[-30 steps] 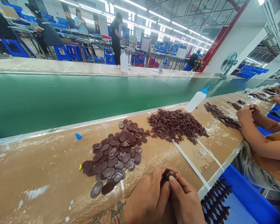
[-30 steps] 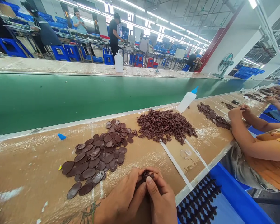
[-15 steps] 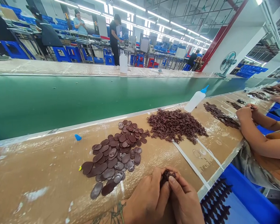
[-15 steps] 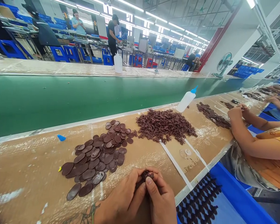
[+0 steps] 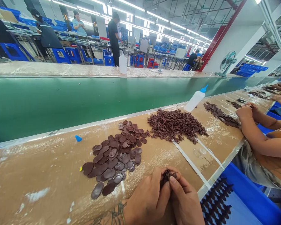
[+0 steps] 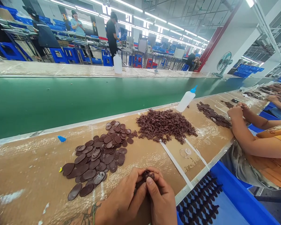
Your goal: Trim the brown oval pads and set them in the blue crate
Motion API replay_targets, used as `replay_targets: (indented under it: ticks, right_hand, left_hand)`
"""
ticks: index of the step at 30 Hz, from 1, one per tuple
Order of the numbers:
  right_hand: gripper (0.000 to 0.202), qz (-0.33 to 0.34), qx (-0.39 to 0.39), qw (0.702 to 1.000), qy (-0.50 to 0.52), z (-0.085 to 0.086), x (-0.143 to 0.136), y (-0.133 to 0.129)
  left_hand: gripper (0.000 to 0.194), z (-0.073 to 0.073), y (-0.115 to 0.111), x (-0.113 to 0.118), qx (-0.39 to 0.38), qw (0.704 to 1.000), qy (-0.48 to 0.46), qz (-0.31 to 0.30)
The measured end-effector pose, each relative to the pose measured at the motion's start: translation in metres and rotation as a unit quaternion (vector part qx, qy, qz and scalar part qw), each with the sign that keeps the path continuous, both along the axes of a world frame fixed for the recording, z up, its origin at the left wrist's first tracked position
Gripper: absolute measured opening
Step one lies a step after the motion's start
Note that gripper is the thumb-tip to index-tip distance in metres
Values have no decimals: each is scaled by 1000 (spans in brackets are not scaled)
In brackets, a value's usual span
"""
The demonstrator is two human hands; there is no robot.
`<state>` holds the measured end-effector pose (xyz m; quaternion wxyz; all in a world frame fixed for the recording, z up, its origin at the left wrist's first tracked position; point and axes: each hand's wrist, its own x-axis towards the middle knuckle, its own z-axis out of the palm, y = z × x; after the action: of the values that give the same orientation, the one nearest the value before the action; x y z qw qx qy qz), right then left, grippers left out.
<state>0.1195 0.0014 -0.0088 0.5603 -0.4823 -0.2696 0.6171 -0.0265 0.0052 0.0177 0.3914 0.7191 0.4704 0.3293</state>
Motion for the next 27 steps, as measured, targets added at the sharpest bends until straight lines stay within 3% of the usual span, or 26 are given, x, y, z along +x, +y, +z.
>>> replay_targets:
  ticks: [13,27]
  right_hand:
    - [20,-9,-6,999,34,-8,5,-2]
    - [17,-18,-14,999,47,3,0,1]
  left_hand:
    - [28,-2,-1,1,-35,999,-14,2]
    - [27,1,3,0,2,999,-35,3]
